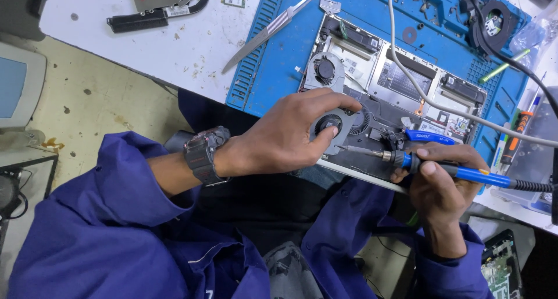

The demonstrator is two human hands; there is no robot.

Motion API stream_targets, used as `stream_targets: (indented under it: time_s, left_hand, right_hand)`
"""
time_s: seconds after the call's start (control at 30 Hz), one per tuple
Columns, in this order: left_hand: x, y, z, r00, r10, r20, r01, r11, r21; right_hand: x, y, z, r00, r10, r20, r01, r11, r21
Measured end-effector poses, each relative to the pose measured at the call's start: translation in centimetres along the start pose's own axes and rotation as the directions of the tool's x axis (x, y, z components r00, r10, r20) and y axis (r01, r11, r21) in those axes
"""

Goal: The person uses a soldering iron to work on a laptop cooling fan while it is held in their left hand. They then place the fan down and pick up a metal bracket, positioning it over the laptop chassis.

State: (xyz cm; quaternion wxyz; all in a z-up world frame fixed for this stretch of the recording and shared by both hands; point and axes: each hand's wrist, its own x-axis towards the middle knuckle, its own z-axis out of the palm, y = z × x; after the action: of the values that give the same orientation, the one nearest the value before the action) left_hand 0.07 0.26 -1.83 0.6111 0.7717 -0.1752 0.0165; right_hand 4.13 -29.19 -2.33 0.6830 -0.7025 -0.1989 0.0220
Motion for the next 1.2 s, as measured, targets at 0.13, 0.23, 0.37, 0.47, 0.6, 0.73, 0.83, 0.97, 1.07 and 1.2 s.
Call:
stream_targets:
  time_s: [0.13, 0.23, 0.37, 0.47, 0.6, 0.73, 0.83, 0.97, 1.07, 1.2]
  left_hand:
    - [0.0, 0.0, 0.0, 1.0, 0.007, -0.002, -0.007, 1.0, 0.007]
    - [0.1, 0.0, 0.0, 1.0, -0.007, 0.004, 0.007, 1.0, 0.008]
    - [0.0, 0.0, 0.0, 1.0, -0.002, -0.001, 0.002, 1.0, 0.007]
    - [0.1, 0.0, 0.0, 1.0, 0.0, 0.001, 0.0, 1.0, 0.005]
    - [0.0, 0.0, 0.0, 1.0, 0.012, -0.001, -0.012, 1.0, 0.005]
    - [0.1, 0.0, 0.0, 1.0, 0.01, -0.004, -0.01, 1.0, 0.018]
    - [0.0, 0.0, 0.0, 1.0, 0.001, -0.001, -0.001, 1.0, 0.009]
    - [0.1, 0.1, -0.1, 1.0, -0.001, 0.001, 0.001, 1.0, 0.014]
    - [0.1, 0.2, -0.1, 1.0, -0.007, 0.005, 0.007, 1.0, 0.003]
    - [0.2, 0.2, -0.2, 1.0, -0.011, -0.001, 0.012, 1.0, 0.008]
  right_hand:
    - [0.1, 0.5, -0.6, 1.0, -0.016, -0.009, 0.016, 1.0, -0.005]
    - [0.7, -1.0, 1.0, 0.993, -0.009, 0.114, 0.002, 0.998, 0.062]
    - [0.5, -0.7, 0.7, 0.996, 0.003, 0.084, -0.006, 0.999, 0.038]
    - [0.4, -0.7, 0.6, 0.997, -0.005, 0.074, 0.003, 1.0, 0.026]
    - [0.7, -1.2, 1.4, 0.997, -0.007, 0.077, 0.008, 1.0, -0.012]
    - [0.6, -1.1, 1.1, 0.996, -0.009, 0.089, 0.008, 1.0, 0.01]
    - [0.6, -0.8, 0.8, 0.995, -0.007, 0.097, 0.004, 0.999, 0.037]
    - [0.6, -0.6, 0.8, 0.997, -0.029, 0.078, 0.027, 1.0, 0.015]
    - [0.7, -0.9, 0.9, 0.994, -0.019, 0.107, 0.015, 0.999, 0.04]
    - [0.7, -0.9, 0.9, 0.995, -0.015, 0.101, 0.011, 0.999, 0.036]
